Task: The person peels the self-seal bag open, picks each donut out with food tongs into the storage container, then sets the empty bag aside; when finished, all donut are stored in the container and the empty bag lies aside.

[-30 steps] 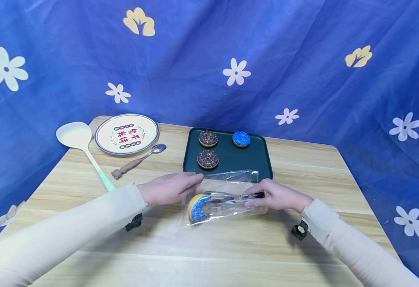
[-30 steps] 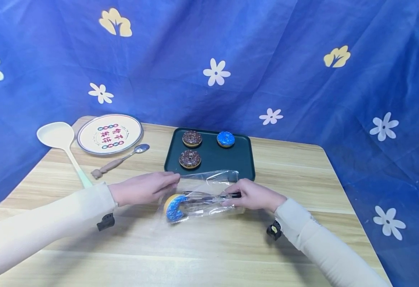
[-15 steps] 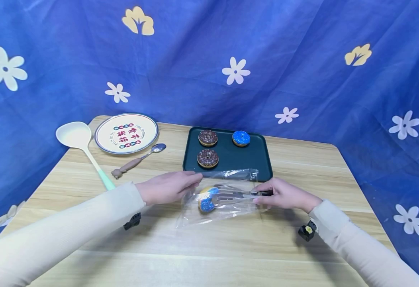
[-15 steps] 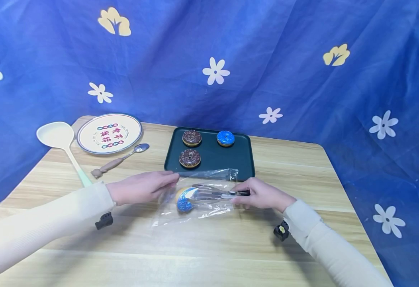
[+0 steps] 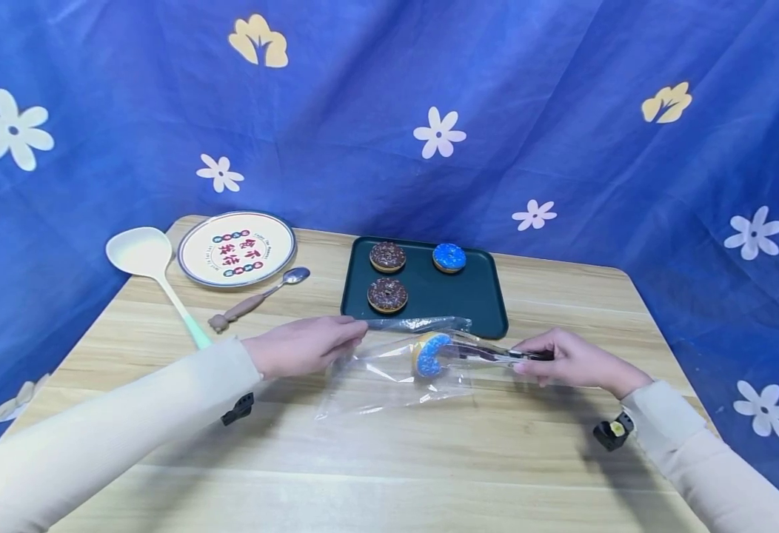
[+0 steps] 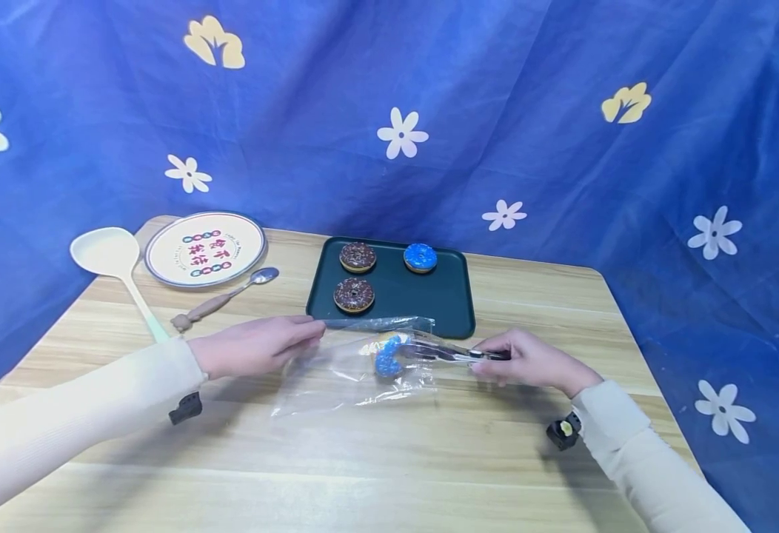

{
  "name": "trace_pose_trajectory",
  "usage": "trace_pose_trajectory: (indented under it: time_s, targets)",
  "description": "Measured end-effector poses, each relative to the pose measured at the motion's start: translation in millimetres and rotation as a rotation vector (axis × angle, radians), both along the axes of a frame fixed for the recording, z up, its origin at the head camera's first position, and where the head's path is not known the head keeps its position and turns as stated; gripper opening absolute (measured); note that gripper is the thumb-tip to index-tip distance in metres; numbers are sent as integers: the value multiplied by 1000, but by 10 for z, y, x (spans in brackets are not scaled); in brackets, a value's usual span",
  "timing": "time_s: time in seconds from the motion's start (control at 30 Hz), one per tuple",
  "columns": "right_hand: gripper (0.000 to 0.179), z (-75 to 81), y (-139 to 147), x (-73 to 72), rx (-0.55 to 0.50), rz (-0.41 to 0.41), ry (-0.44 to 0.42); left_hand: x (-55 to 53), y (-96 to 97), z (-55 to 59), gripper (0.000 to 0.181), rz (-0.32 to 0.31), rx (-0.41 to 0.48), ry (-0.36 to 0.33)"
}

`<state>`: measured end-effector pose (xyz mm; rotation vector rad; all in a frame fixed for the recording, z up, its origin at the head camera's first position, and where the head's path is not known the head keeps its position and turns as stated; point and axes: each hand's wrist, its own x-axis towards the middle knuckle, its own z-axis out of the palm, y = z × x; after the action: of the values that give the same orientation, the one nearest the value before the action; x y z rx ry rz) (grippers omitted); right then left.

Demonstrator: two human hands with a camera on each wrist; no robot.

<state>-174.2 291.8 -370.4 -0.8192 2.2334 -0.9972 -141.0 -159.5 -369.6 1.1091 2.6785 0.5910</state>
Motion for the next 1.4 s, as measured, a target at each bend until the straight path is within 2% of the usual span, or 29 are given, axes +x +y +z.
trace_pose_trajectory:
  time_s: [0.2, 0.4, 0.6, 0.67, 0.9, 1.13, 1.4]
  targets:
    - [28, 71, 214, -26, 5, -76, -12, 7, -40, -21, 9, 6, -2, -2]
    - [30, 78, 373, -73, -24, -149, -38, 26, -78, -33, 11, 8, -11, 2]
    - [32, 53, 450, -180, 34, -268, 17, 21, -80, -29, 10, -14, -3, 45]
    - [34, 49, 436, -228, 56, -289, 0, 20, -71, -22, 10, -20, -2, 46]
    - [39, 30, 249, -351, 105, -276, -97, 22, -48, -20, 10, -1, -11, 43]
    - [38, 14, 66, -427, 123, -262, -140, 20, -49, -42, 11, 12, -13, 44]
    - [38, 19, -1, -451, 118, -259, -171, 26, -52, -48, 10, 33, -29, 23]
